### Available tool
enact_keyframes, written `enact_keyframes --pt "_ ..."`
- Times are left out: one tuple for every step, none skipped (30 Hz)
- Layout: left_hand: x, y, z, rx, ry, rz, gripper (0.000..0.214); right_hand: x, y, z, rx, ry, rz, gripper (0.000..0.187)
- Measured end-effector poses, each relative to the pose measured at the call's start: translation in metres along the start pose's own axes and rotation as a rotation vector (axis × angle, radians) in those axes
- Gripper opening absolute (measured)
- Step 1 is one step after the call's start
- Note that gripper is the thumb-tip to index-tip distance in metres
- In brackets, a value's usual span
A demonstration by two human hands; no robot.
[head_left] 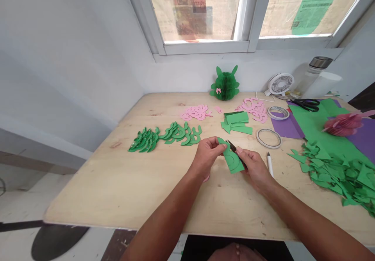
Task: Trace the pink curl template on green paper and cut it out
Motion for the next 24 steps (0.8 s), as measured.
enact_keyframes --pt "0.0000 -0.0001 -0.0001 -0.002 0.000 -0.001 0.012 0.0002 -0.0001 0.0000 0.001 0.003 0.004 0.047" --pt "0.0002 -0.0002 -0.0003 -0.004 0.000 -0.003 0.012 0.0005 -0.0001 0.0000 0.002 0.006 0.008 0.047" --pt "0.0003 -0.0004 -0.0004 -0.006 0.000 -0.005 0.012 0.0009 -0.0001 0.0000 0.003 0.009 0.011 0.047" --pt "0.0005 -0.0008 -0.0006 -0.007 0.000 -0.008 0.012 0.0014 -0.0001 0.0000 0.004 0.014 0.015 0.046" --pt "0.0007 -0.0011 -0.0007 -0.007 0.001 -0.011 0.012 0.0020 -0.0001 0.0000 0.005 0.021 0.022 0.046" --pt "0.0011 -0.0016 -0.0008 -0.006 0.003 -0.014 0.012 0.0027 -0.0002 -0.0001 0.006 0.028 0.030 0.045" --pt "0.0013 -0.0019 -0.0009 -0.005 0.004 -0.015 0.012 0.0032 -0.0002 -0.0001 0.008 0.033 0.038 0.045" --pt "0.0015 -0.0021 -0.0010 -0.004 0.005 -0.016 0.012 0.0035 -0.0003 -0.0002 0.009 0.035 0.046 0.044" --pt "0.0017 -0.0023 -0.0010 -0.004 0.006 -0.017 0.012 0.0035 -0.0004 -0.0002 0.011 0.035 0.051 0.044" --pt "0.0018 -0.0023 -0.0009 -0.004 0.007 -0.018 0.012 0.0033 -0.0005 -0.0003 0.014 0.032 0.055 0.044" --pt "0.0017 -0.0021 -0.0009 -0.005 0.006 -0.018 0.012 0.0031 -0.0007 -0.0004 0.017 0.030 0.056 0.044" --pt "0.0016 -0.0020 -0.0008 -0.005 0.005 -0.018 0.012 0.0030 -0.0008 -0.0005 0.020 0.029 0.056 0.044" --pt "0.0015 -0.0019 -0.0008 -0.005 0.005 -0.017 0.012 0.0030 -0.0007 -0.0006 0.022 0.031 0.058 0.044" --pt "0.0015 -0.0019 -0.0007 -0.004 0.008 -0.015 0.012 0.0030 -0.0005 -0.0007 0.021 0.033 0.060 0.044" --pt "0.0015 -0.0019 -0.0006 -0.003 0.010 -0.014 0.012 0.0031 -0.0003 -0.0008 0.019 0.036 0.062 0.044" --pt "0.0014 -0.0019 -0.0006 -0.002 0.011 -0.014 0.012 0.0032 0.0001 -0.0009 0.016 0.038 0.063 0.043" --pt "0.0013 -0.0019 -0.0006 -0.001 0.011 -0.015 0.012 0.0031 0.0004 -0.0009 0.012 0.038 0.064 0.043" --pt "0.0011 -0.0018 -0.0005 -0.002 0.011 -0.016 0.012 0.0031 0.0006 -0.0009 0.008 0.037 0.065 0.042" --pt "0.0011 -0.0016 -0.0005 -0.003 0.012 -0.017 0.013 0.0031 0.0007 -0.0008 0.004 0.036 0.065 0.042" --pt "0.0010 -0.0014 -0.0005 -0.005 0.013 -0.017 0.013 0.0032 0.0008 -0.0007 0.001 0.036 0.065 0.042" --pt "0.0010 -0.0013 -0.0005 -0.005 0.013 -0.016 0.013 0.0033 0.0008 -0.0006 -0.001 0.036 0.063 0.042" --pt "0.0010 -0.0012 -0.0004 -0.005 0.014 -0.015 0.013 0.0031 0.0009 -0.0006 -0.004 0.033 0.058 0.043" --pt "0.0010 -0.0012 -0.0004 -0.004 0.014 -0.015 0.013 0.0029 0.0010 -0.0005 -0.006 0.028 0.049 0.044" --pt "0.0010 -0.0013 -0.0003 -0.003 0.014 -0.016 0.012 0.0024 0.0012 -0.0005 -0.008 0.020 0.038 0.045"
Point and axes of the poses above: each hand's wrist, its own z-axis towards the middle knuckle, its own x-axis out of the palm, y = z × x, the point moved 7 cm from there along z, towards the middle knuckle, and after that the axes turned 1 degree about z, right-handed, at the moved point
